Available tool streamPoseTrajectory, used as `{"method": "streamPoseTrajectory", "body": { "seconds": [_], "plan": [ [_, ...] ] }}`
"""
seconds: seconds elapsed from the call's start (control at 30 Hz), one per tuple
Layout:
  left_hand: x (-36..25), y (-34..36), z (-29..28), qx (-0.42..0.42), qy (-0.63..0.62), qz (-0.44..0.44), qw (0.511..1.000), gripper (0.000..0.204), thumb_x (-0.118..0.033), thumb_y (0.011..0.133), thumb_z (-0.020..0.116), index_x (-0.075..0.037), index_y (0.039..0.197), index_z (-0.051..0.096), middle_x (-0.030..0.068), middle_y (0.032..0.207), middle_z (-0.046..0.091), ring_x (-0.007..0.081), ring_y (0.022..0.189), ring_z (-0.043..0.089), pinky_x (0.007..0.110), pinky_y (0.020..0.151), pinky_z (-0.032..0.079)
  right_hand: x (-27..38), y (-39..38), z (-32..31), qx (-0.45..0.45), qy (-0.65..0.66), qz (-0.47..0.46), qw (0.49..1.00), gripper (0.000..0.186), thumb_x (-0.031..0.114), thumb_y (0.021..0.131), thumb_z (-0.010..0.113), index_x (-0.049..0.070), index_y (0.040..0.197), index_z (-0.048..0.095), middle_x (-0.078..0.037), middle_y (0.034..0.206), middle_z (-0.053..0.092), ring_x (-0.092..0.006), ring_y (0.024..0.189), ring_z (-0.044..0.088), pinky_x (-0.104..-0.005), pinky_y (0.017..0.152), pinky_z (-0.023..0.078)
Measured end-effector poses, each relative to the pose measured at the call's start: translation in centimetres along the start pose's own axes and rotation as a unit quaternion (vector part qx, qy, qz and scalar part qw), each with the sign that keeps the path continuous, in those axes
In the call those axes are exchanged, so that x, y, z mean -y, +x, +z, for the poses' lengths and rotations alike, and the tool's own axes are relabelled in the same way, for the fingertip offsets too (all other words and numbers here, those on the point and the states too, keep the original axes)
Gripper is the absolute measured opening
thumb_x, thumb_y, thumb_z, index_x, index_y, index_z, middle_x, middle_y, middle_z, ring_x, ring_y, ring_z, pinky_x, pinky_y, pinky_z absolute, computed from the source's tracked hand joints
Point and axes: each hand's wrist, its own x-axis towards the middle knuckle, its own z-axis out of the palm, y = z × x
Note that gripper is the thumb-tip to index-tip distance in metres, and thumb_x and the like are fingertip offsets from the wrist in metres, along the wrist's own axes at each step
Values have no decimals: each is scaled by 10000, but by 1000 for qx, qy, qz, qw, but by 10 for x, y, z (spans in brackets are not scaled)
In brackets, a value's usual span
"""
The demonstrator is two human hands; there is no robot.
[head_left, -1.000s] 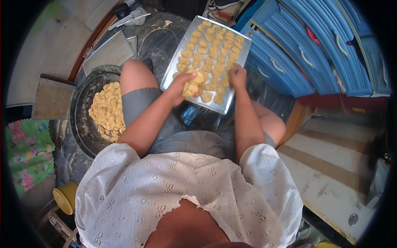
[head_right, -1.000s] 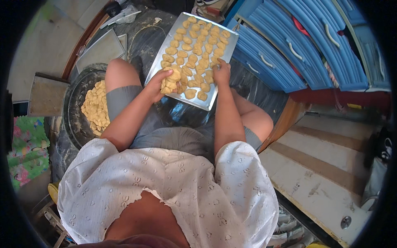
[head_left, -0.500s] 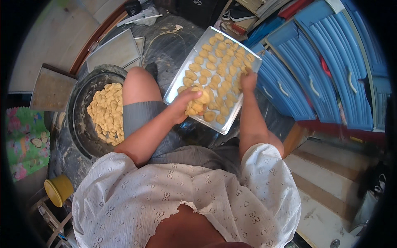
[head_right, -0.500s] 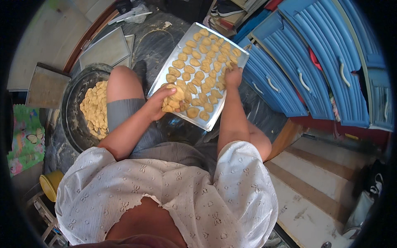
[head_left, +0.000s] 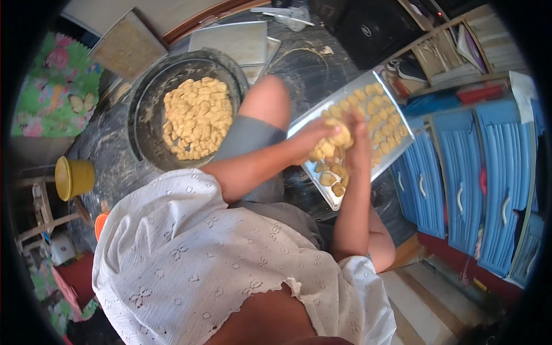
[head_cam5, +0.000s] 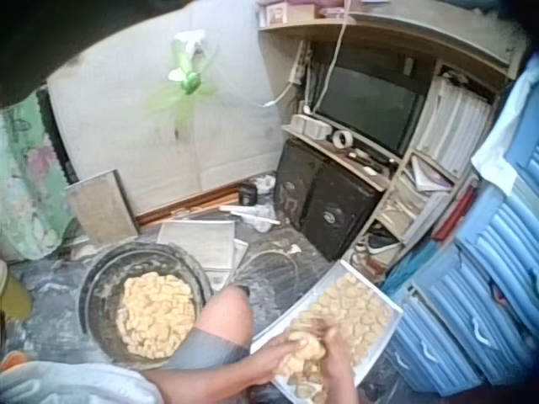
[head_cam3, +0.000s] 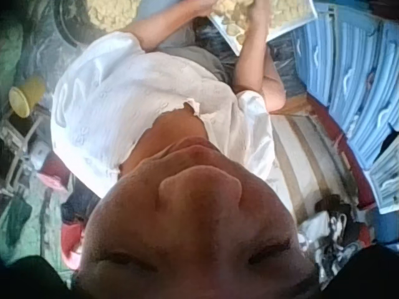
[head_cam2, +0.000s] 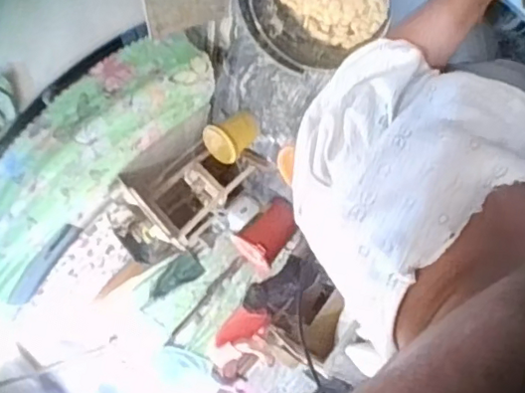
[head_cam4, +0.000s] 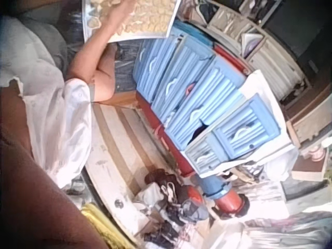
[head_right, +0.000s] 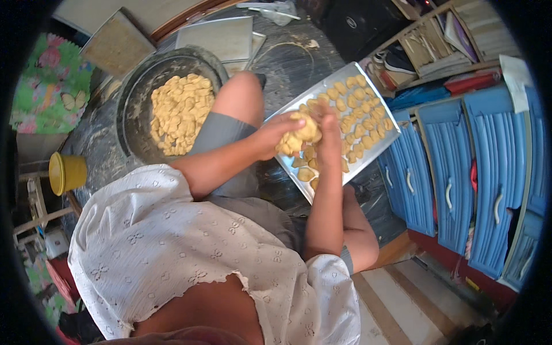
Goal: Shaping portions of dough and placing them onto a baking tray.
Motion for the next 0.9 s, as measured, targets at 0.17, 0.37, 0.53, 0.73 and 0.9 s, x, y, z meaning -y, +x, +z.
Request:
{"method": "streamPoseTrajectory", "body": {
  "seconds": [0.17,0.37,0.53,0.73,0.9],
  "plan": [
    [-54,-27,-22,-202,55,256,944,235,-183,897,541,-56,1092,510,66,959,577,149,843,571,285,727,488,4,-5,129,47,-65,-95,992,542,335,896,559,5,1299,411,-155,1258,466,-234,1147,463,-338,990,352],
    [-110,-122,-149,-317,124,227,912,351,-204,868,531,-34,1172,488,96,1027,581,175,899,579,285,783,478,-34,4,220,281,-207,-134,928,658,338,857,599,0,1345,318,-273,1398,282,-380,1319,285,-405,1069,266],
    [-96,-151,-262,-434,484,101,753,488,-238,802,631,-5,1215,517,174,1135,579,271,1020,577,343,872,460,-63,10,233,385,-323,-73,861,701,345,814,651,84,1378,324,-311,1425,187,-424,1327,236,-427,1083,231],
    [-109,16,-280,-316,178,114,925,338,-265,828,641,-40,1079,602,60,991,608,160,939,570,320,818,453,-36,81,208,279,-397,-110,868,655,251,779,679,60,1331,382,-265,1390,289,-397,1312,271,-429,1059,277],
    [-96,119,-412,-327,-138,92,930,587,-359,800,651,-49,1242,420,139,1082,511,231,853,541,369,755,488,-51,140,239,181,-318,-146,919,642,196,766,688,47,1318,395,-203,1290,385,-318,1170,419,-381,974,369]
  ]
}}
